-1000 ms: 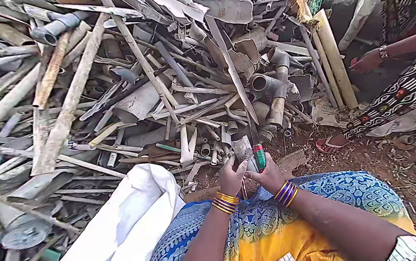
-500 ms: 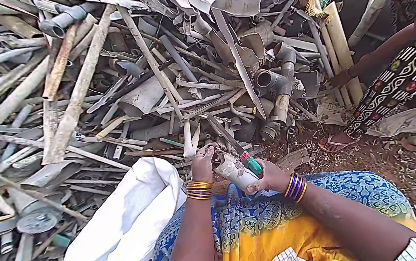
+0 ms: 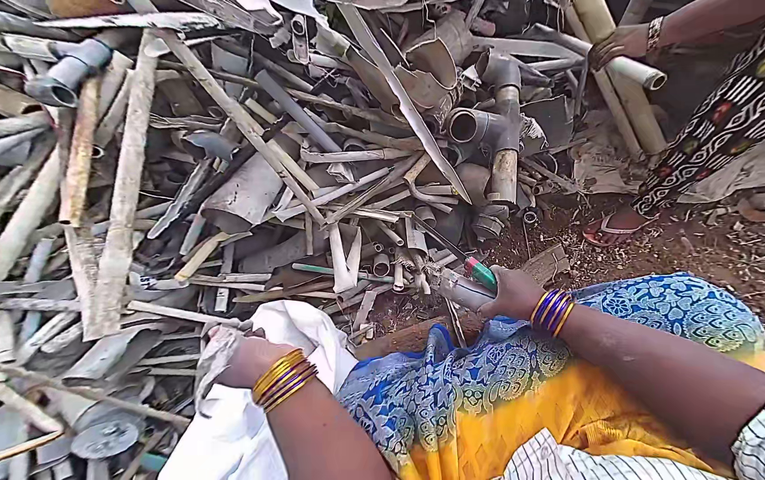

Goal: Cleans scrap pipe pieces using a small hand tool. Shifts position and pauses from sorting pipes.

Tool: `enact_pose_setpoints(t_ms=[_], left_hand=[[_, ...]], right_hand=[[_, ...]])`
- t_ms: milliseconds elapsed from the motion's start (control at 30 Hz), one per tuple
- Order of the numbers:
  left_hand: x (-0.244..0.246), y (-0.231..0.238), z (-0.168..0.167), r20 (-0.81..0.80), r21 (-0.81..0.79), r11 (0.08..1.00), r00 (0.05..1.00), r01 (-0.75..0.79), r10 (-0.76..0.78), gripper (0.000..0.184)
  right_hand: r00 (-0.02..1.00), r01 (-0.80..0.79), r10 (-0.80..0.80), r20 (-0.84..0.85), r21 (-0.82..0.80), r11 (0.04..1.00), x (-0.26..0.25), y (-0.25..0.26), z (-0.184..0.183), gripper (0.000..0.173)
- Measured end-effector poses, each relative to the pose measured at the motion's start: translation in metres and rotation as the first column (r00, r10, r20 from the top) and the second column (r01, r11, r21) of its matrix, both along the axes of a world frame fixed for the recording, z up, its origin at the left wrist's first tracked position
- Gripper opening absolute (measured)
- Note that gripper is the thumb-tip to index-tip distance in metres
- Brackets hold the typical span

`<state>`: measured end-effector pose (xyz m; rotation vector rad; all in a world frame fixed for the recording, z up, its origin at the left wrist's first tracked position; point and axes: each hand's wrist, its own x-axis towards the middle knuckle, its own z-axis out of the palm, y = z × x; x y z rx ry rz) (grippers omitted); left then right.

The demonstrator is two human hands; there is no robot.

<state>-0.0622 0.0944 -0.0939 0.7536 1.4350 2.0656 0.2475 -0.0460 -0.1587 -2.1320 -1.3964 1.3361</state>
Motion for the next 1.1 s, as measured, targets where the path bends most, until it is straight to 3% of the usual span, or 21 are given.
enact_pose_setpoints(t_ms=[67,100,167,200,267,333,400,467,600,700,733,800,867,933,1000,1033,1067,1100], left_hand=[[0.011,-0.009,0.004,-0.268,-0.187,0.980,0.963,-0.064,0.011,0.016],[0.027,-0.017,0.006,-0.447,-0.301,0.949,0.893,-0.097,-0.051,0.018],[0.053,-0.029,0.000,-0.716,-0.474,0.874,0.625,-0.109,-0.310,0.028],[0.062,-0.031,-0.006,-0.762,-0.546,0.833,0.465,-0.088,-0.450,0.031],[0.081,-0.031,-0.017,-0.713,-0.693,0.717,0.225,-0.076,-0.664,0.034],[0.100,-0.030,-0.027,-0.528,-0.845,0.518,0.062,-0.131,-0.847,0.037],[0.116,-0.030,-0.043,-0.364,-0.923,0.365,-0.032,-0.123,-0.931,0.040],[0.127,-0.036,-0.061,-0.257,-0.966,0.254,-0.097,0.045,-0.962,0.042],[0.134,-0.055,-0.069,-0.019,-0.874,-0.030,-0.095,0.486,-0.995,0.062],[0.129,-0.075,-0.071,0.235,-0.479,-0.180,-0.072,0.859,-0.969,0.067],[0.133,-0.083,-0.071,0.327,-0.370,-0.164,-0.037,0.915,-0.944,0.065],[0.147,-0.095,-0.070,0.441,-0.290,0.038,0.169,0.956,-0.881,0.056],[0.156,-0.094,-0.071,0.470,-0.304,0.232,0.357,0.924,-0.807,0.047],[0.150,-0.082,-0.068,0.443,-0.342,0.351,0.479,0.872,-0.758,0.032],[0.137,-0.068,-0.057,0.459,-0.347,0.395,0.521,0.851,-0.720,0.022],[0.129,-0.063,-0.052,0.474,-0.310,0.398,0.503,0.864,-0.723,0.029],[0.119,-0.059,-0.050,0.508,-0.229,0.379,0.443,0.896,-0.739,0.033],[0.109,-0.056,-0.051,0.547,-0.126,0.349,0.359,0.928,-0.756,0.035]], right_hand=[[0.998,0.057,-0.057,0.015,0.016,0.998,0.005,0.006,-0.002,0.069],[0.997,0.063,-0.063,0.046,0.019,0.998,0.006,0.009,-0.001,0.067],[0.993,0.058,-0.062,0.100,0.045,0.997,0.005,0.011,0.001,0.065],[0.992,0.049,-0.056,0.117,0.057,0.997,0.004,0.010,0.004,0.063],[0.991,0.032,-0.043,0.125,0.095,0.995,0.004,0.007,0.016,0.061],[0.993,0.021,-0.037,0.114,0.137,0.990,0.003,0.002,0.025,0.062],[0.993,0.033,-0.054,0.101,0.198,0.980,0.003,-0.002,0.029,0.063],[0.994,0.066,-0.086,0.071,0.245,0.967,0.002,-0.005,0.031,0.065],[0.976,0.206,-0.170,-0.139,0.314,0.927,0.006,-0.007,0.026,0.069],[0.864,0.369,-0.199,-0.462,0.312,0.876,0.001,-0.007,0.007,0.062],[0.804,0.414,-0.190,-0.564,0.299,0.860,-0.005,-0.007,0.003,0.053],[0.814,0.372,-0.132,-0.565,0.334,0.866,-0.012,-0.007,-0.001,0.040],[0.947,0.201,-0.063,-0.314,0.427,0.881,-0.014,-0.009,0.001,0.043],[0.999,-0.002,0.021,-0.041,0.429,0.904,-0.017,-0.011,0.006,0.048],[0.967,-0.180,0.051,0.251,0.528,0.830,-0.023,-0.015,-0.001,0.050],[0.936,-0.245,0.026,0.352,0.594,0.766,-0.025,-0.016,-0.007,0.047],[0.911,-0.273,-0.014,0.412,0.628,0.728,-0.023,-0.014,-0.012,0.046],[0.905,-0.240,-0.042,0.423,0.590,0.771,-0.020,-0.010,-0.012,0.048]])
